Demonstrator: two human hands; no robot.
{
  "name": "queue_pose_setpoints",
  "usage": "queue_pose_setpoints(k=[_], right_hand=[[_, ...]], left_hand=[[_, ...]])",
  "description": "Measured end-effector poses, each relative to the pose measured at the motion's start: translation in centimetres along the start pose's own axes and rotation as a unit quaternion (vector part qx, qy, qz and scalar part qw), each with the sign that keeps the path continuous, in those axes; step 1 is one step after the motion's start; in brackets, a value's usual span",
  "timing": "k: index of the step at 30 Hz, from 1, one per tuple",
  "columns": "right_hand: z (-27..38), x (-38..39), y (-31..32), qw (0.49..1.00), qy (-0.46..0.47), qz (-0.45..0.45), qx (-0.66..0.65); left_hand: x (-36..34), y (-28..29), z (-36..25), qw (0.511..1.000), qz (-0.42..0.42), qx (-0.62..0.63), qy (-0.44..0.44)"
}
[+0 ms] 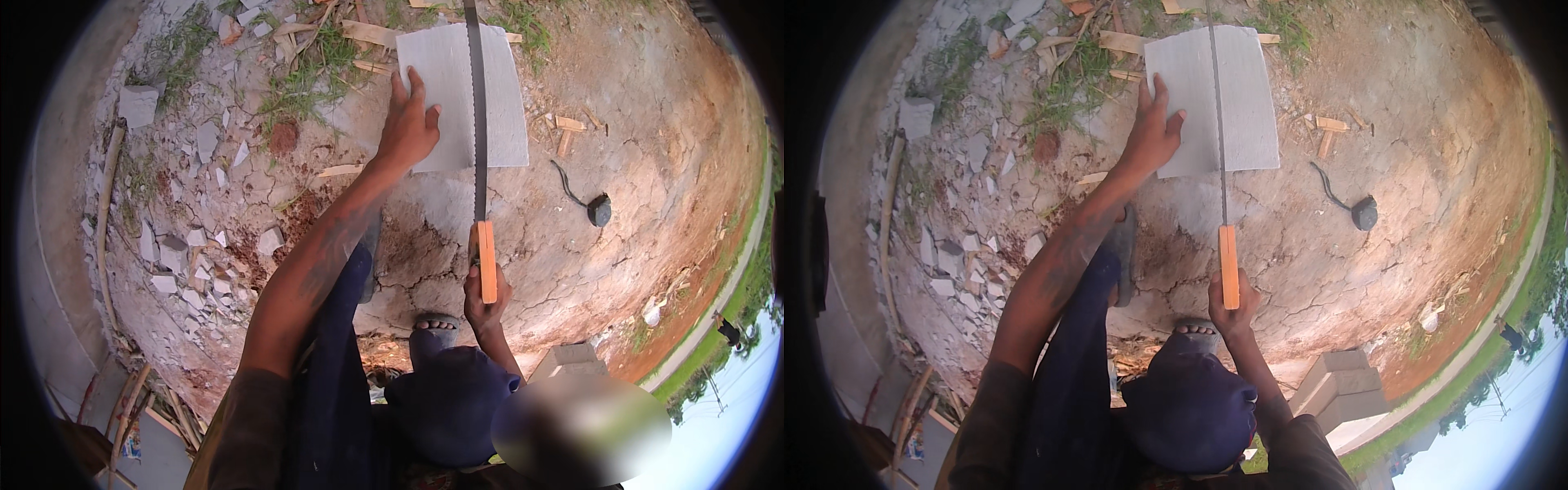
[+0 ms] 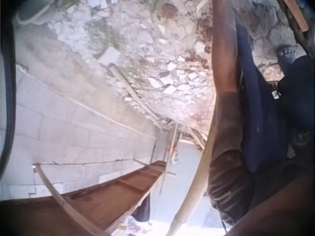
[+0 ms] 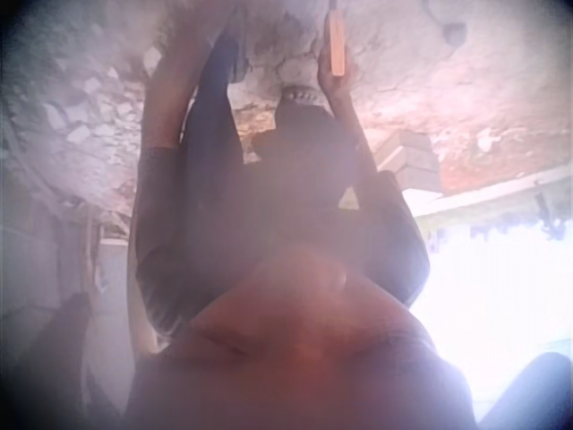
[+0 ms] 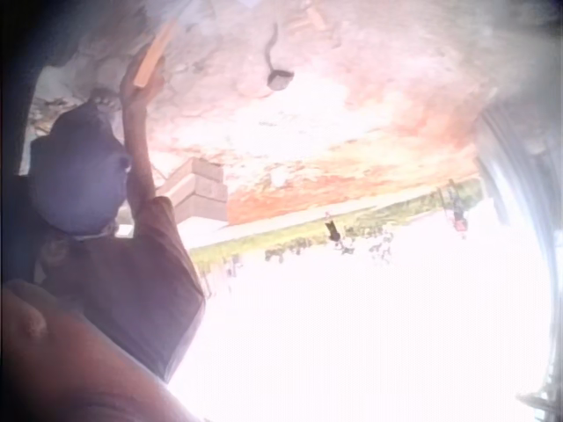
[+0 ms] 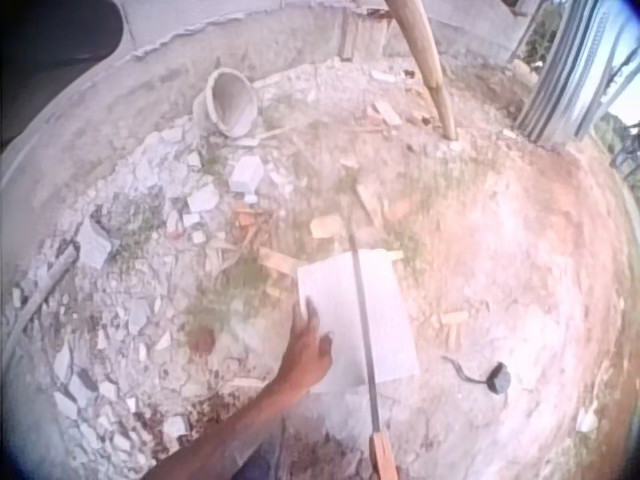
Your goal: The person measures a white rectangular tile with a tape measure, marks it, and uses a hand saw to cut it into smaller pieces. The person repeats the measuring and cutting process on the resulting pieces.
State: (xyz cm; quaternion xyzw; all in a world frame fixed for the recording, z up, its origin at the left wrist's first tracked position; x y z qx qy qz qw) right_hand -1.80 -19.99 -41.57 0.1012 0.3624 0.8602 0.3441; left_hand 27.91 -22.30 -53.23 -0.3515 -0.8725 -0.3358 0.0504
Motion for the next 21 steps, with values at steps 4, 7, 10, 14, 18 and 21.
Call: queue_pose_setpoints(k=[4, 7, 10, 14, 18, 21], right_hand=[[-0.3, 0.5, -0.2, 0.999, 0.033, 0.003, 0.033], [0.0, 0.2, -0.4, 1.0, -0.027, 0.009, -0.007], [0.0, -0.1, -0.5, 1.0, -0.012, 0.006, 0.0], [-0.2, -0.1, -0.6, 1.0, 0.011, 0.01, 0.0], [-0.2, 0.3, -0.9, 1.0, 0.024, 0.011, 0.017], [-0.3, 0.7, -1.3, 0.998, 0.048, 0.002, 0.028]], left_hand=[[-0.1, 0.1, -0.2, 1.0, 0.009, -0.012, -0.006], [-0.2, 0.1, -0.2, 0.999, 0.012, -0.029, 0.007], [-0.3, 0.2, -0.3, 0.999, 0.01, -0.043, 0.006], [-0.5, 0.2, -0.3, 0.998, 0.006, -0.061, -0.008], [-0.4, 0.2, -0.4, 0.998, 0.002, -0.069, -0.004], [-0.5, 0.2, -0.4, 0.998, 0.004, -0.067, -0.004]])
Point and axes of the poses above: each hand's wrist, its own x-axis away from the middle knuckle, its own y-axis out of the back of the hand, z = x × y, the point moved 5 cm from there along -x, towards the middle knuckle, and after that the axes turned 14 degrees about y, right-handed, at the moved point
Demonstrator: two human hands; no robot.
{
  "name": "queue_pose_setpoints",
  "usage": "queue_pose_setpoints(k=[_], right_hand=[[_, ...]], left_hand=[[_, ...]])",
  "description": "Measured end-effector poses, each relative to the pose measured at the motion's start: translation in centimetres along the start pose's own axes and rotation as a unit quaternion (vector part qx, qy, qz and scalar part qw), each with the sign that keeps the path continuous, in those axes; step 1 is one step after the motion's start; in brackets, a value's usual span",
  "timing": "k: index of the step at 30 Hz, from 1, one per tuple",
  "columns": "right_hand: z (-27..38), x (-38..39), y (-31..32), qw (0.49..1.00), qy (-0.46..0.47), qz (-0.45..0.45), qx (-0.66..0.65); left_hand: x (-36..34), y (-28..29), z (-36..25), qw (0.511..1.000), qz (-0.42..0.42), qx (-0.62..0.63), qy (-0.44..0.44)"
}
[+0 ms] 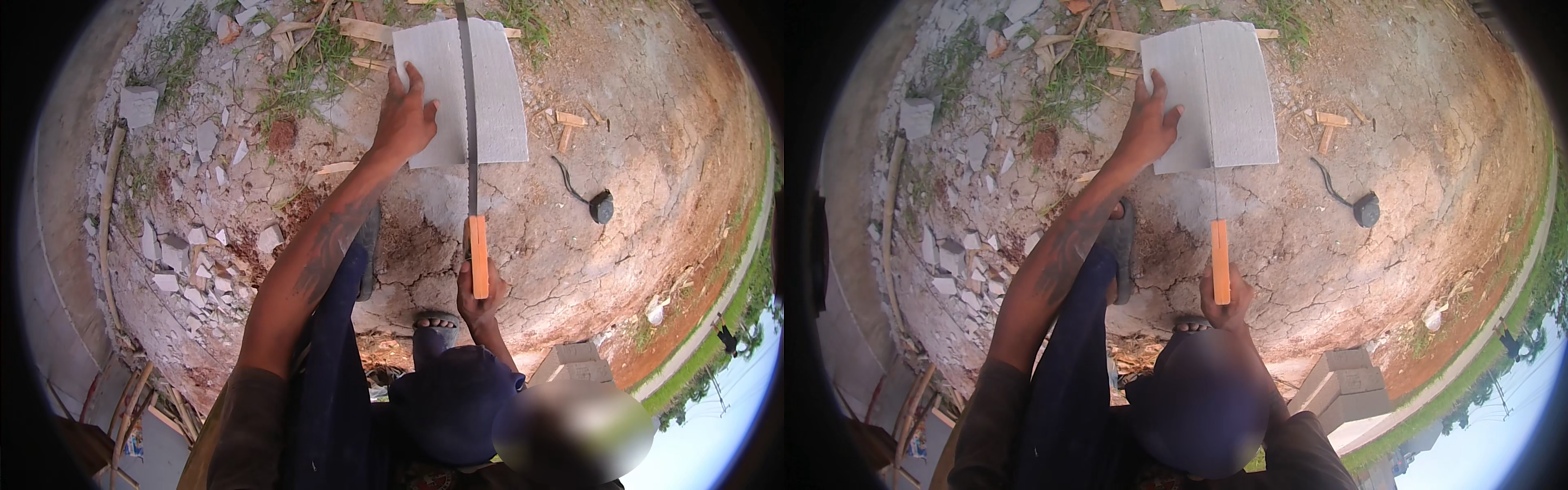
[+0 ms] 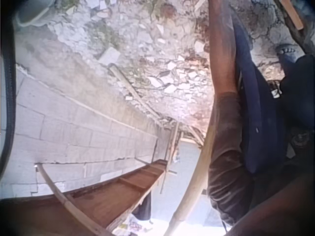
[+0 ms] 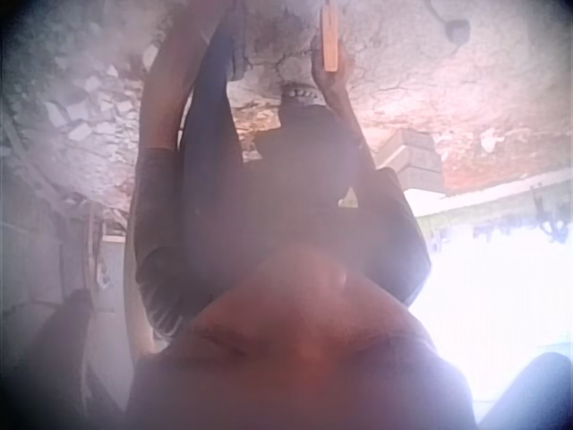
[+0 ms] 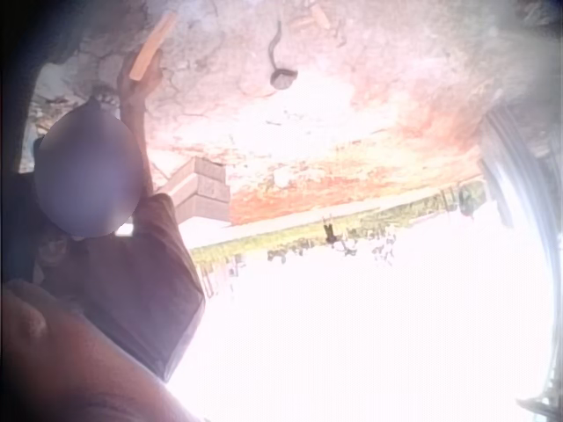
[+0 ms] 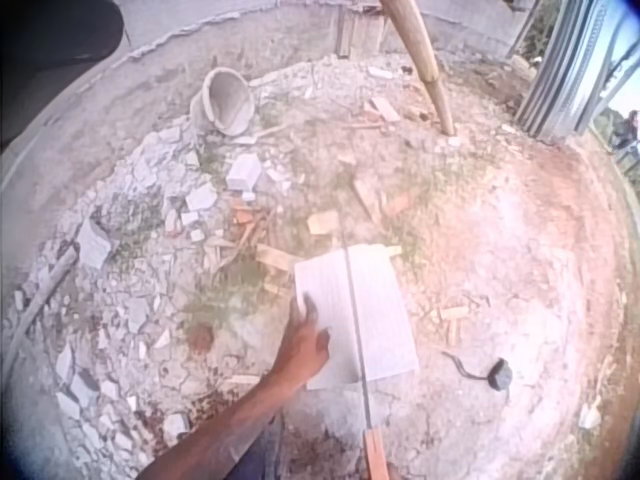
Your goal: The person measures a white rectangular tile with a tape measure, marks it, and uses a hand saw to cut it into smaller pieces. The person repeats the measuring and cutting process on the resulting pieces.
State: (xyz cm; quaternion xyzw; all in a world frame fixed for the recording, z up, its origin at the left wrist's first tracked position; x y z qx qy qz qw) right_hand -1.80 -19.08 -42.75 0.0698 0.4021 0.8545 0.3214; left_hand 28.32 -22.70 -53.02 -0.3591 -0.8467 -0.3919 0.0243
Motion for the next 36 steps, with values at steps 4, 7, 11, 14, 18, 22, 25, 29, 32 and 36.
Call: queue_pose_setpoints(k=[4, 7, 11, 14, 18, 22, 25, 29, 32, 36], right_hand=[[-0.2, -0.3, -0.2, 0.999, -0.019, 0.017, -0.033], [-0.7, 0.0, -0.1, 0.999, -0.009, 0.025, -0.036], [0.1, -1.1, 0.1, 0.992, -0.069, 0.044, -0.094], [0.9, -2.0, 0.7, 0.984, -0.122, 0.045, -0.126], [1.1, -2.7, 1.5, 0.98, -0.142, 0.05, -0.133], [0.7, -2.7, 1.9, 0.971, -0.176, 0.07, -0.148], [0.1, -2.3, 1.9, 0.96, -0.21, 0.065, -0.172], [1.3, -3.1, 2.6, 0.928, -0.294, 0.061, -0.22], [1.2, -3.5, 2.7, 0.938, -0.269, 0.073, -0.204], [1.8, -4.4, 3.2, 0.936, -0.276, 0.082, -0.203]], left_hand=[[0.0, -0.1, 0.3, 1.0, 0.001, -0.008, -0.001], [-0.1, 0.0, -0.2, 1.0, 0.008, -0.015, -0.003], [-0.1, -0.2, -0.1, 1.0, 0.024, -0.008, 0.005], [0.0, -0.5, -0.1, 0.999, 0.033, 0.001, 0.002], [-0.1, -0.6, -0.3, 0.999, 0.052, -0.009, -0.001], [0.0, -0.8, -0.5, 0.995, 0.093, 0.009, 0.032], [0.0, -0.5, -0.2, 0.996, 0.085, 0.008, 0.029], [-0.2, -1.0, 0.0, 0.997, 0.072, -0.012, 0.012], [0.0, -1.0, 0.2, 0.996, 0.081, 0.013, 0.029], [-0.1, -1.0, 0.0, 0.996, 0.08, 0.024, 0.032]])
Point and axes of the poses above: each hand's wrist, its own x-axis away from the middle knuckle, its own y-axis out of the back of the hand, z = x × y, the point moved 5 cm from there along -x, towards the middle knuckle, and after that the axes turned 14 degrees about y, right-handed, at the moved point
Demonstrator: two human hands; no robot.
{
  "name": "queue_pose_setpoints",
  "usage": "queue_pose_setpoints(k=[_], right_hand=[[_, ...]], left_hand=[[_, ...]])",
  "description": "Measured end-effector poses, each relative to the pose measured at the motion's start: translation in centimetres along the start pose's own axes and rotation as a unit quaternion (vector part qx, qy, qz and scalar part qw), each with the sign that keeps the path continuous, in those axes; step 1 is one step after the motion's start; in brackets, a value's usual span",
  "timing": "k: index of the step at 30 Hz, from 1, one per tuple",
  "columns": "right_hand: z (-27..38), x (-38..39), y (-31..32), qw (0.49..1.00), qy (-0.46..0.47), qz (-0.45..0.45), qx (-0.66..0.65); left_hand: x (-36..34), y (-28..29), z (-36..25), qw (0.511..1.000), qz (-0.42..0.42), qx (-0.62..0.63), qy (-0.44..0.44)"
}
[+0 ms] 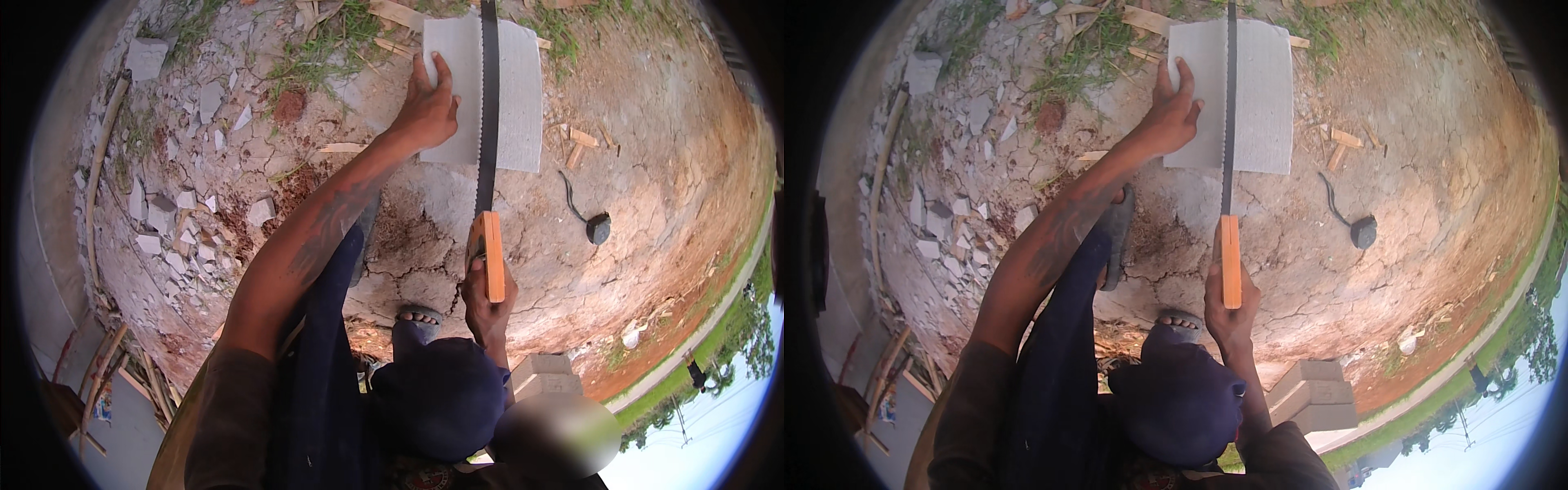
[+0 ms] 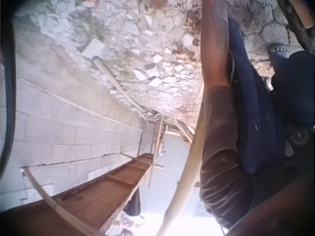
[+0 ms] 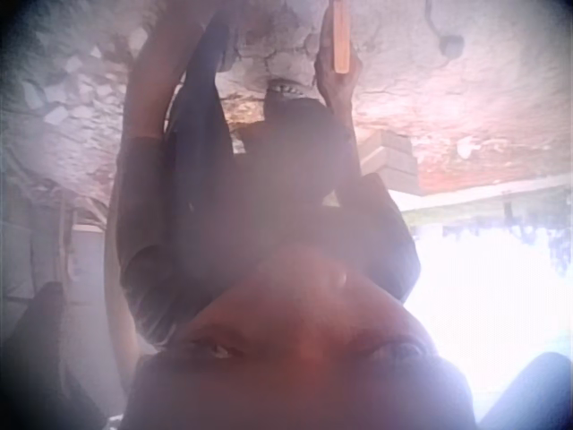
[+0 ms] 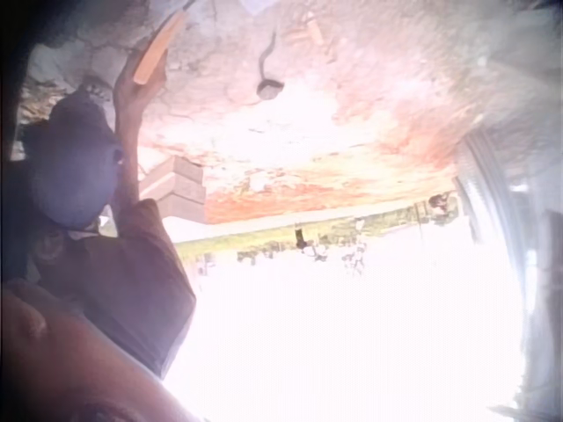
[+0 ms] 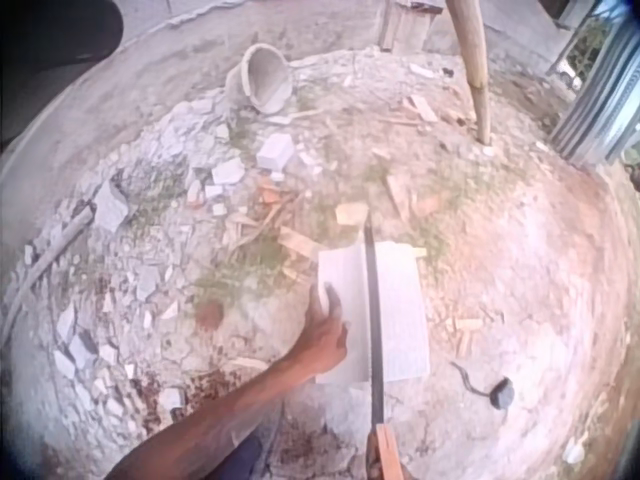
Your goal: The person measures a white rectangular tile with a tape measure, marks it, and uses a hand saw to cut it into smaller pieces. The person repeats the measuring and cutting process on the resulting pieces.
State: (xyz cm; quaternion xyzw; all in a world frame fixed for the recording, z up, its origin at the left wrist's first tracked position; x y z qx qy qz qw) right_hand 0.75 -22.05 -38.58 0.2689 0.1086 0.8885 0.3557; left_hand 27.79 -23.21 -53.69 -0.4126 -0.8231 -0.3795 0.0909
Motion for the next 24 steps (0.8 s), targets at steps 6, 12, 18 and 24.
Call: queue_pose_setpoints(k=[6, 12, 18, 24], right_hand=[[0.7, -0.2, 0.1, 1.0, -0.008, 0.009, -0.001], [0.4, 0.1, -0.6, 1.0, -0.013, -0.01, -0.006], [0.1, 0.1, -0.4, 1.0, -0.013, -0.011, 0.004], [0.3, 0.0, -0.6, 1.0, -0.001, 0.001, 0.028]], left_hand=[[-0.1, -0.1, 0.1, 0.999, -0.017, -0.029, -0.009], [0.2, 0.4, -0.3, 0.996, -0.008, -0.09, 0.008], [0.4, 1.5, -1.9, 0.944, -0.059, -0.324, -0.017], [-1.7, 2.2, -3.2, 0.978, -0.176, -0.097, -0.053]])
Point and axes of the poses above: each hand's wrist, its own x-axis away from the middle knuckle, its own y-axis out of the back of the hand, z = x × y, the point moved 5 cm from there along -x, towards the middle knuckle, and after that the axes turned 14 degrees about y, right-handed, at the moved point
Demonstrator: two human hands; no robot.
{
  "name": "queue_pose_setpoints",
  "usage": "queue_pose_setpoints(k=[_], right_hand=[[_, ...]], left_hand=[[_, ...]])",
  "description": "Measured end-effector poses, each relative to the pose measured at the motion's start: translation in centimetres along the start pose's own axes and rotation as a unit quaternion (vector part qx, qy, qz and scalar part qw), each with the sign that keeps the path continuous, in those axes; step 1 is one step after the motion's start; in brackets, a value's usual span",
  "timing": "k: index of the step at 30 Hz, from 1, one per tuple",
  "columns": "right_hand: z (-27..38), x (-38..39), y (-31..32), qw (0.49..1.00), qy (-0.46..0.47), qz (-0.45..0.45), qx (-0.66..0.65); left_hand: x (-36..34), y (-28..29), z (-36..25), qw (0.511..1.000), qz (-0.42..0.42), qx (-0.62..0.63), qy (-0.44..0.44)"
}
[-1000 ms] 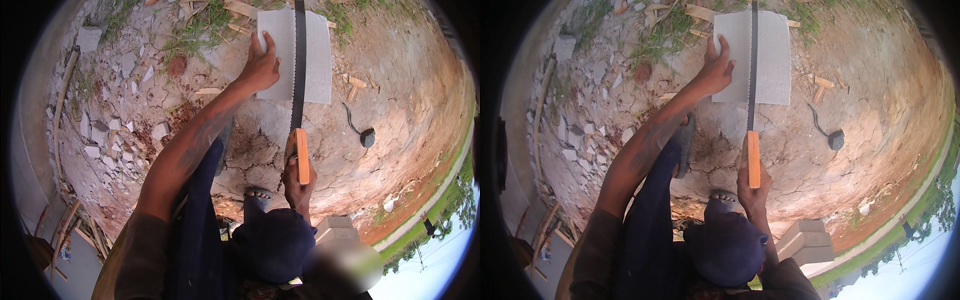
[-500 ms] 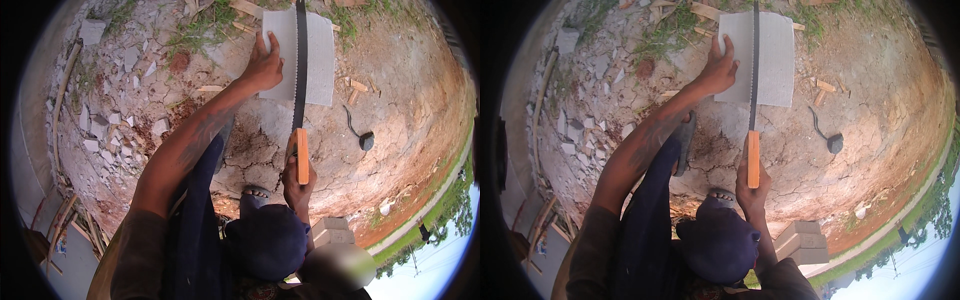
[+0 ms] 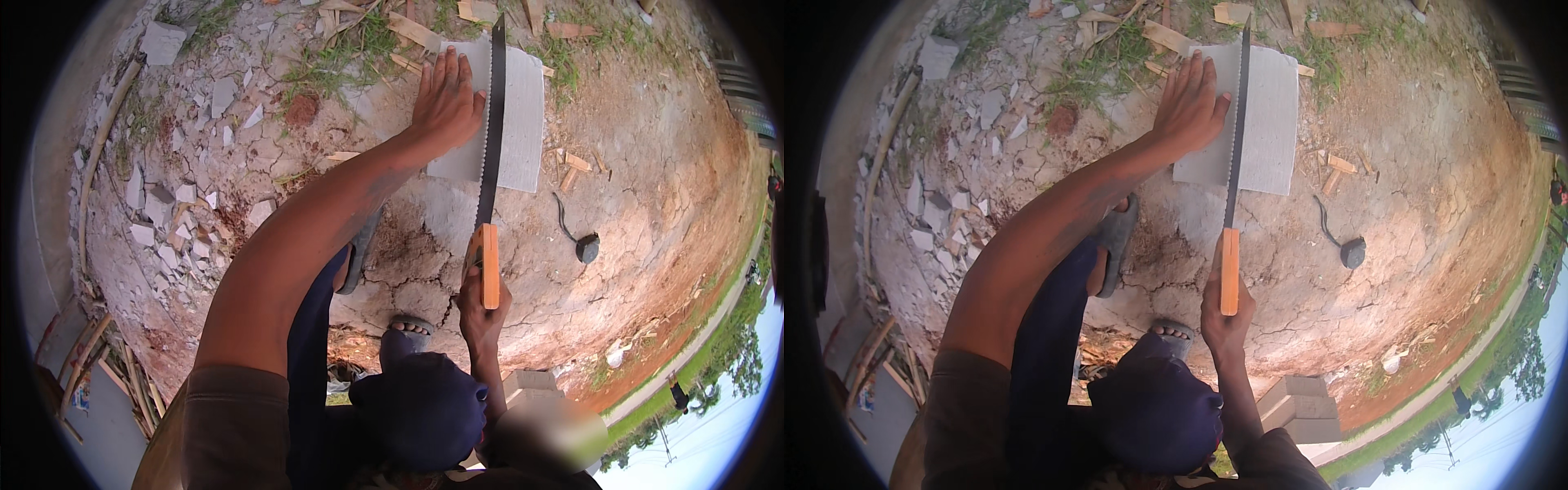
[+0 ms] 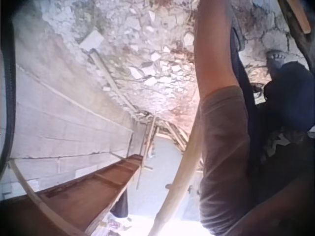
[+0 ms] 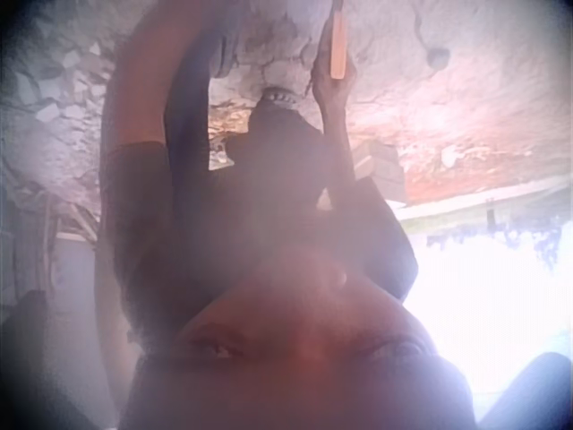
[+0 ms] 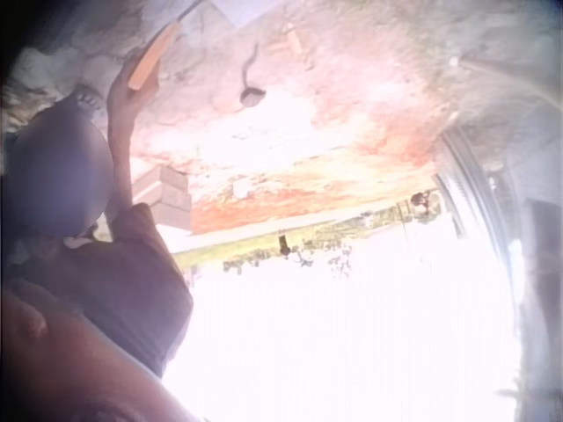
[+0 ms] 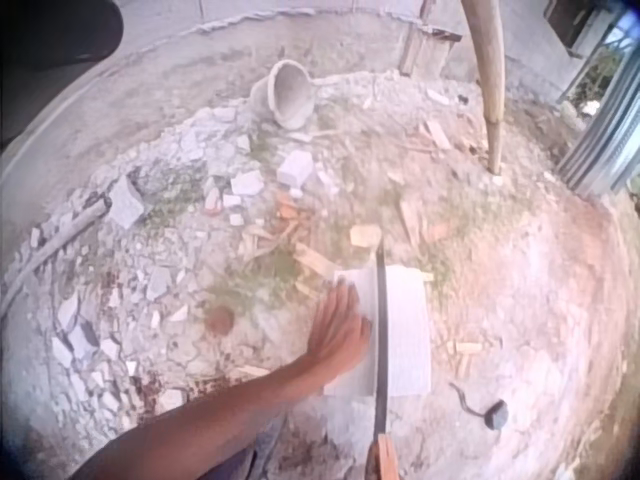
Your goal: The person measures a white rectangular tile with a tape measure, marks it, and uses a hand saw to cut it into smaller pieces. The person repeats the measuring and cutting process on the resulting pieces.
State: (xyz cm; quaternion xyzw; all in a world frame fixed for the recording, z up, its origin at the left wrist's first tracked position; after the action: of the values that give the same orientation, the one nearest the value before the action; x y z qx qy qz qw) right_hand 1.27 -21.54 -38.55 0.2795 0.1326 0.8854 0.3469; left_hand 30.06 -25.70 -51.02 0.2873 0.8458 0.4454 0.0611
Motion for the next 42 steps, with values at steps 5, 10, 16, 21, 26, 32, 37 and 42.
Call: queue_pose_setpoints(k=[5, 10, 16, 21, 26, 32, 37, 42], right_hand=[[0.8, -0.1, 0.0, 1.0, 0.009, 0.0, 0.025], [0.3, 0.0, 0.0, 1.0, -0.006, -0.002, 0.001], [1.2, -1.1, -0.4, 1.0, -0.02, 0.005, 0.004], [1.3, -0.3, -0.6, 1.0, -0.012, -0.015, -0.01], [1.4, -1.5, -0.1, 1.0, 0.005, 0.001, 0.024], [1.3, -0.3, -0.3, 1.0, -0.014, -0.007, -0.002], [1.4, -1.4, 0.3, 0.999, 0.01, 0.001, 0.04], [1.3, -1.2, 0.1, 1.0, 0.008, -0.003, 0.017]], left_hand=[[-1.1, -1.8, 0.4, 0.999, -0.041, -0.023, 0.02], [-0.7, -2.7, 0.4, 0.996, -0.083, 0.01, 0.01], [-0.3, -2.3, 0.4, 0.993, -0.112, -0.017, -0.015], [-0.3, -2.0, 0.3, 0.992, -0.12, -0.029, -0.023], [-0.5, -1.9, 0.3, 0.992, -0.125, -0.013, -0.026], [-0.4, -2.1, 0.3, 0.993, -0.118, -0.024, -0.012], [-0.2, -2.2, 0.0, 0.991, -0.125, -0.033, -0.017], [-0.5, -2.1, 0.2, 0.994, -0.111, -0.016, -0.016]])
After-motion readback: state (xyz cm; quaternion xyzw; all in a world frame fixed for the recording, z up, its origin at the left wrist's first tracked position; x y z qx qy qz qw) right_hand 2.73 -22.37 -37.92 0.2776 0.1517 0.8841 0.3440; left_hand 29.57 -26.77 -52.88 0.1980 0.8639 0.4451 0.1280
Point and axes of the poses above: each hand's wrist, its own x-axis away from the middle knuckle, its own y-axis out of the back of the hand, z = x × y, the point moved 5 cm from there along -x, towards the middle knuckle, and after that the axes turned 14 degrees about y, right-handed, at the moved point
